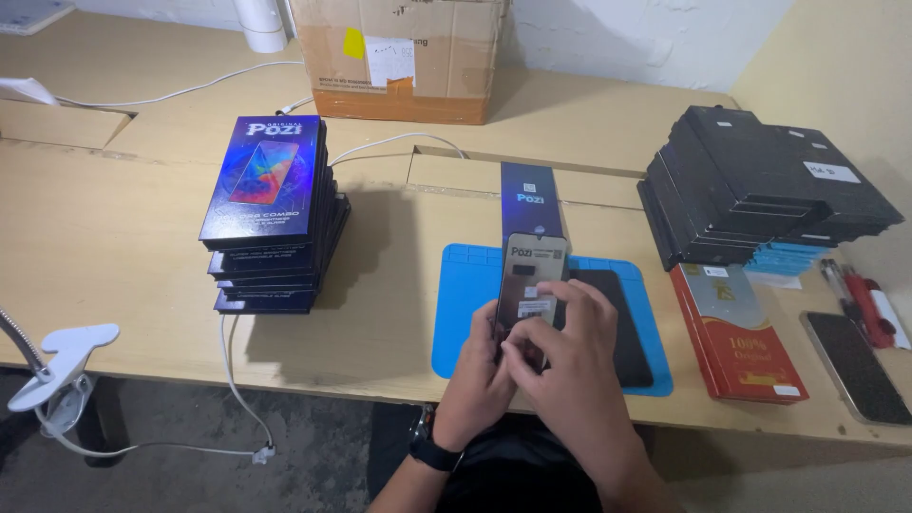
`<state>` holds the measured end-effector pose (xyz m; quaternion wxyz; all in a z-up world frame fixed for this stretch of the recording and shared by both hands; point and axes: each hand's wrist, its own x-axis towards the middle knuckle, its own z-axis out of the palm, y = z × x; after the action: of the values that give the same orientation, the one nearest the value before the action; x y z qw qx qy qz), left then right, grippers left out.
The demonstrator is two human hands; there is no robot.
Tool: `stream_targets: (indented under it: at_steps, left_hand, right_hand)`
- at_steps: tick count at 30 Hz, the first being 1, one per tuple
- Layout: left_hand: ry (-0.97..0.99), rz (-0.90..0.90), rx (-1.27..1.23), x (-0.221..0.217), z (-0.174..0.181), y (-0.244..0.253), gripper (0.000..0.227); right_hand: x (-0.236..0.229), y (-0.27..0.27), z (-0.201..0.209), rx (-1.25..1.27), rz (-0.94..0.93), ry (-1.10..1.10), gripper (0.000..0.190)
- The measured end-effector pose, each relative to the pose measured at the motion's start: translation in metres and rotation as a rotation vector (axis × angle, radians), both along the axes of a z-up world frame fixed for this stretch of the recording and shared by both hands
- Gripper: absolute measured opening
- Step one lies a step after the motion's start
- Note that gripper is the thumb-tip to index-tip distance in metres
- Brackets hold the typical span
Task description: The person repeatedly picks up Pozi-branded phone accessory packages from a stack, opens them, removes the black screen protector or case, and places the item on a blue mat. The person then closes the box and returns it to the stack, repeating this sequence multiple times.
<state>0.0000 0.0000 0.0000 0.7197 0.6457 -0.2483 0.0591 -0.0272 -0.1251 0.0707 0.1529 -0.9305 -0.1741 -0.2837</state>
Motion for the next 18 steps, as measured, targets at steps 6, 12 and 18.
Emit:
stream_targets:
  at_steps: [6, 12, 18]
  left_hand:
    - [0.106, 0.076, -0.109, 0.001, 0.0, -0.001, 0.044]
    - [0.122, 0.051, -0.059, 0.0, 0.009, 0.0, 0.04]
    - [0.104, 0.055, -0.036, -0.001, 0.011, -0.001, 0.04]
  right_hand:
    - [0.009, -0.004, -0.012, 0.228, 0.014, 0.023, 0.012]
    - [0.034, -0.015, -0.035, 0.575, 0.047, 0.188, 0.083]
    - [0.036, -0.016, -0.041, 0.621, 0.067, 0.205, 0.098]
